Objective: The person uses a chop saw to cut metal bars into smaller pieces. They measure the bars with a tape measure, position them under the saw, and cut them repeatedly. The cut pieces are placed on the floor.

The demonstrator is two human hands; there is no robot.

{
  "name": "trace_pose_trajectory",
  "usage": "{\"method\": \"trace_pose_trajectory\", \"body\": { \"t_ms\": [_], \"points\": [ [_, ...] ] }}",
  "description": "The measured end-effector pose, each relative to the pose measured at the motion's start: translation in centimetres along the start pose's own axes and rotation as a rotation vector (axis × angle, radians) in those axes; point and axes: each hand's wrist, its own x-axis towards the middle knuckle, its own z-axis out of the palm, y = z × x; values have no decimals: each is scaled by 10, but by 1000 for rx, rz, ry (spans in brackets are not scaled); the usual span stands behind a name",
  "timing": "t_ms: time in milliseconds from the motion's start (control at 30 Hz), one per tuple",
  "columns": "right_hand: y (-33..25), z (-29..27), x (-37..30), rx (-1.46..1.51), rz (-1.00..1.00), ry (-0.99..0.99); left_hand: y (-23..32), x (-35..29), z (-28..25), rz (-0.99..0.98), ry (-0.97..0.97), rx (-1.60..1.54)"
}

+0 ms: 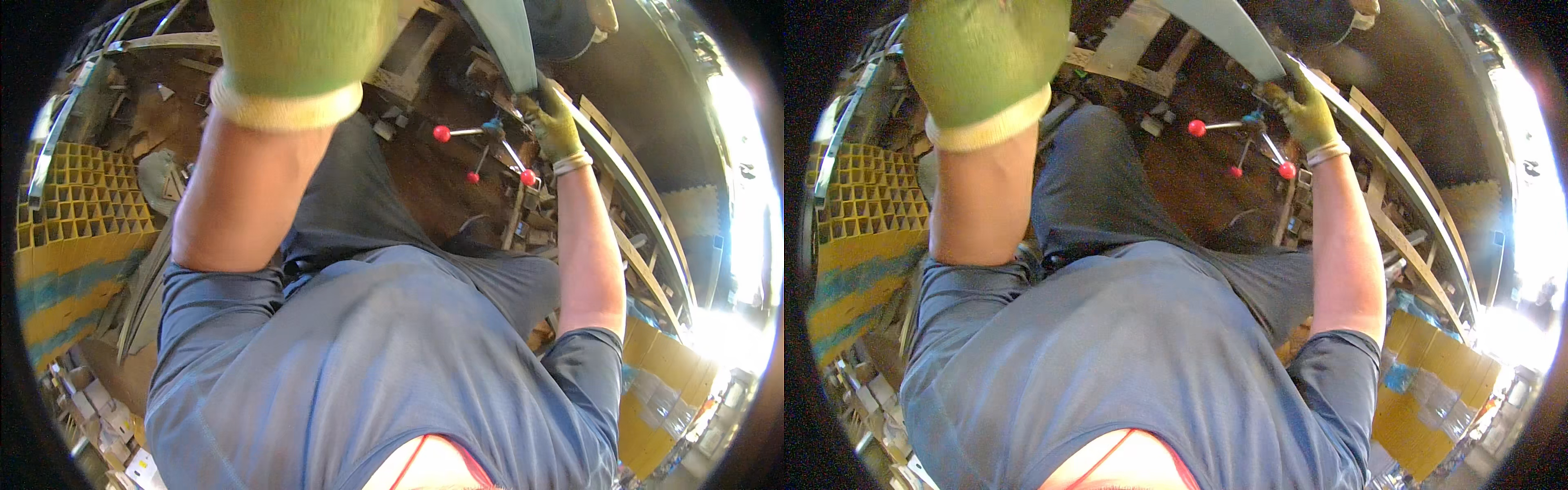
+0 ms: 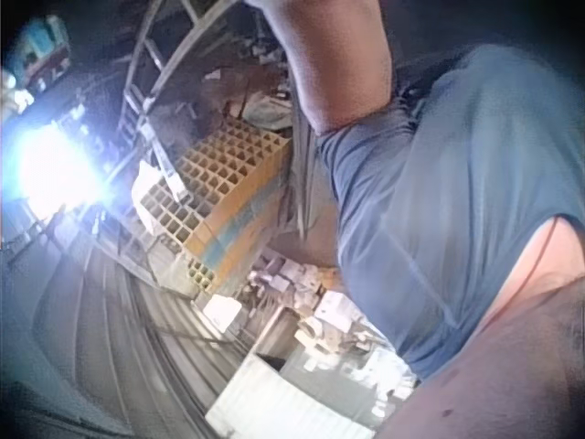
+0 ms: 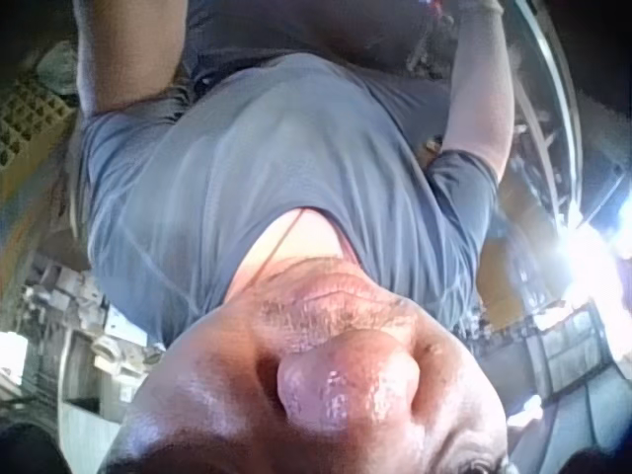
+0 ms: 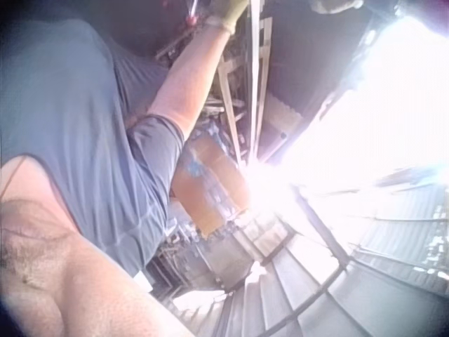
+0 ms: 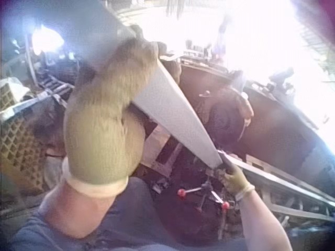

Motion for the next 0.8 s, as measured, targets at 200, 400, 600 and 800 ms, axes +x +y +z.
{"method": "trace_pose_trajectory", "body": {
  "t_ms": [200,400,600,800],
  "points": [
    [25,-3,-8,-17,-21,-88,33,-53,-2,-33,49,363],
    [21,-8,-9,-250,-326,-74,60,-125,4,-164,195,346],
    [-17,-13,27,-344,-487,-40,81,-196,-20,-135,222,-38],
    [-98,-4,88,-598,-795,-38,107,-229,-40,33,420,64]
  ]
}}
